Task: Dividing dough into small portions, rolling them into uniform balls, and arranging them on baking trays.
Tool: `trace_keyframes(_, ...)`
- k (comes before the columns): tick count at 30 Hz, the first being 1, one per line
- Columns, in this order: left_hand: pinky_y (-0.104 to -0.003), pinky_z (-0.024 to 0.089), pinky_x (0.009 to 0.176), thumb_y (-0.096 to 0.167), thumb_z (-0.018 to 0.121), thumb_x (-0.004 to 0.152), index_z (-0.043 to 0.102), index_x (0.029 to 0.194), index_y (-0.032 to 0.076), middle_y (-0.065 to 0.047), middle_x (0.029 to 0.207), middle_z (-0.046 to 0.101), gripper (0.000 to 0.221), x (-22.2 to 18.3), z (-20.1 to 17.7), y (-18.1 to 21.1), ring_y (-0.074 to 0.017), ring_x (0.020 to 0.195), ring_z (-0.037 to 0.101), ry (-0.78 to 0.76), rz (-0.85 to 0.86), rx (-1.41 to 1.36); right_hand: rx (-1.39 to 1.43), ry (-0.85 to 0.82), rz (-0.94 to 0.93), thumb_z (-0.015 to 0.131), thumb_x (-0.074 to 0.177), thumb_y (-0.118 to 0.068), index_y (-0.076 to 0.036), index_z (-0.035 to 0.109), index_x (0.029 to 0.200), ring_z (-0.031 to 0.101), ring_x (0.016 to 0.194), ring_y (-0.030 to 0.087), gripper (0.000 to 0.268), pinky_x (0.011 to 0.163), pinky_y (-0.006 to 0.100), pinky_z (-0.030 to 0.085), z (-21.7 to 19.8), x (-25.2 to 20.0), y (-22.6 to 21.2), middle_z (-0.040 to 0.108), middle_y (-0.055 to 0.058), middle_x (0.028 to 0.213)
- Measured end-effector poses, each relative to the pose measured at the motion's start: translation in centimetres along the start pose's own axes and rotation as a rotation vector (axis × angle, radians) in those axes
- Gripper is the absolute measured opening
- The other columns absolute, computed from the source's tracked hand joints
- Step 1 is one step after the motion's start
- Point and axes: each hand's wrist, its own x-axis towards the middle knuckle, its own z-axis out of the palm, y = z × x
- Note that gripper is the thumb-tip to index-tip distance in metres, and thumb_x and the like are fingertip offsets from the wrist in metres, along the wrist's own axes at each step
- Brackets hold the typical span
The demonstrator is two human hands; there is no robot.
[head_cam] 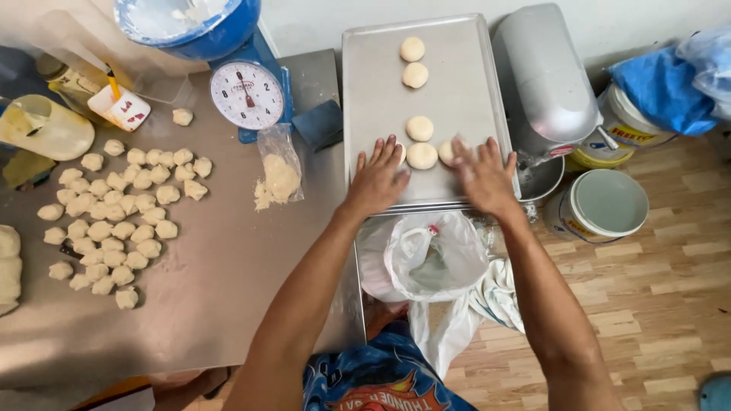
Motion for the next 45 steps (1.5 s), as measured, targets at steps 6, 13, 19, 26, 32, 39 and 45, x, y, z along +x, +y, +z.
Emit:
trace_keyframes(6, -0.048, 0.033, 0.119, 0.040, 0.049, 0.109, 0.054, 0.149, 0.013, -0.012, 0.156, 0.046, 0.049, -7.5, -8.2, -3.6, -0.0293, 0.149, 0.039, 0.738, 0.093, -0.826, 0.864, 0.664, -0.055, 0.049, 0.107, -0.005, -0.002, 0.065, 0.138, 0.063, 0.112, 0.026, 0.036, 0.100, 0.041, 0.049, -7.0, -6.4, -7.8, 0.065, 0.017, 0.115)
trace_keyframes(13, -0.037, 0.056, 0.085, 0.017, 0.071, 0.095, 0.072, 0.108, 0.013, -0.004, 0.104, 0.067, 0.014, -22.7, -2.8, -22.9, -0.0230, 0.098, 0.069, 0.703, -0.502, -0.500, 1.034, 0.233, -0.136, 0.060, 0.097, 0.001, 0.001, 0.072, 0.113, 0.069, 0.085, 0.027, 0.020, 0.085, 0.039, 0.055, 3.7, -7.5, -20.9, 0.071, 0.019, 0.094)
trace_keyframes(19, -0.045, 0.052, 0.096, 0.013, 0.075, 0.081, 0.071, 0.114, 0.014, -0.006, 0.116, 0.059, 0.033, -29.7, -3.3, -35.0, -0.0313, 0.111, 0.063, 0.799, -0.717, -0.261, 0.890, -0.280, -0.290, 0.070, 0.088, -0.001, -0.010, 0.072, 0.127, 0.076, 0.090, 0.034, 0.040, 0.079, 0.045, 0.062, 16.9, -0.6, -35.6, 0.075, 0.016, 0.112)
trace_keyframes(26, -0.054, 0.056, 0.095, 0.009, 0.069, 0.085, 0.053, 0.144, 0.012, -0.018, 0.131, 0.047, 0.062, -30.4, -5.8, -44.8, -0.0438, 0.114, 0.059, 0.591, -0.852, 0.018, 0.487, -0.258, -0.455, 0.074, 0.086, -0.017, -0.010, 0.052, 0.147, 0.055, 0.129, 0.051, 0.066, 0.106, 0.057, 0.049, 31.7, 14.2, -53.6, 0.057, 0.029, 0.134)
trace_keyframes(32, -0.041, 0.058, 0.079, 0.010, 0.072, 0.076, 0.070, 0.106, 0.015, -0.009, 0.098, 0.063, 0.030, -32.3, -6.0, -48.9, -0.0343, 0.090, 0.070, 0.896, -0.743, -0.254, 0.335, 0.071, -0.417, 0.079, 0.080, -0.017, -0.010, 0.066, 0.113, 0.065, 0.102, 0.044, 0.036, 0.092, 0.050, 0.053, 39.6, 18.5, -58.4, 0.065, 0.019, 0.101)
trace_keyframes(39, -0.050, 0.041, 0.082, 0.032, 0.076, 0.080, 0.076, 0.087, 0.024, -0.007, 0.097, 0.055, 0.010, -42.7, -8.5, -35.9, -0.0323, 0.090, 0.052, 0.588, -0.523, -0.210, 0.022, -0.089, -0.469, 0.066, 0.088, -0.029, -0.013, 0.069, 0.111, 0.065, 0.073, 0.038, 0.028, 0.068, 0.055, 0.048, 33.2, -5.1, -40.2, 0.068, 0.013, 0.102)
trace_keyframes(45, -0.051, 0.040, 0.084, 0.045, 0.061, 0.084, 0.063, 0.104, 0.014, -0.012, 0.114, 0.063, 0.038, -40.4, 2.8, -37.6, -0.0338, 0.100, 0.057, 0.376, -0.389, 0.034, -0.076, -0.067, -0.231, 0.070, 0.079, -0.048, -0.027, 0.064, 0.125, 0.057, 0.116, 0.028, 0.051, 0.088, 0.048, 0.038, 34.2, -10.8, -29.0, 0.065, -0.001, 0.107)
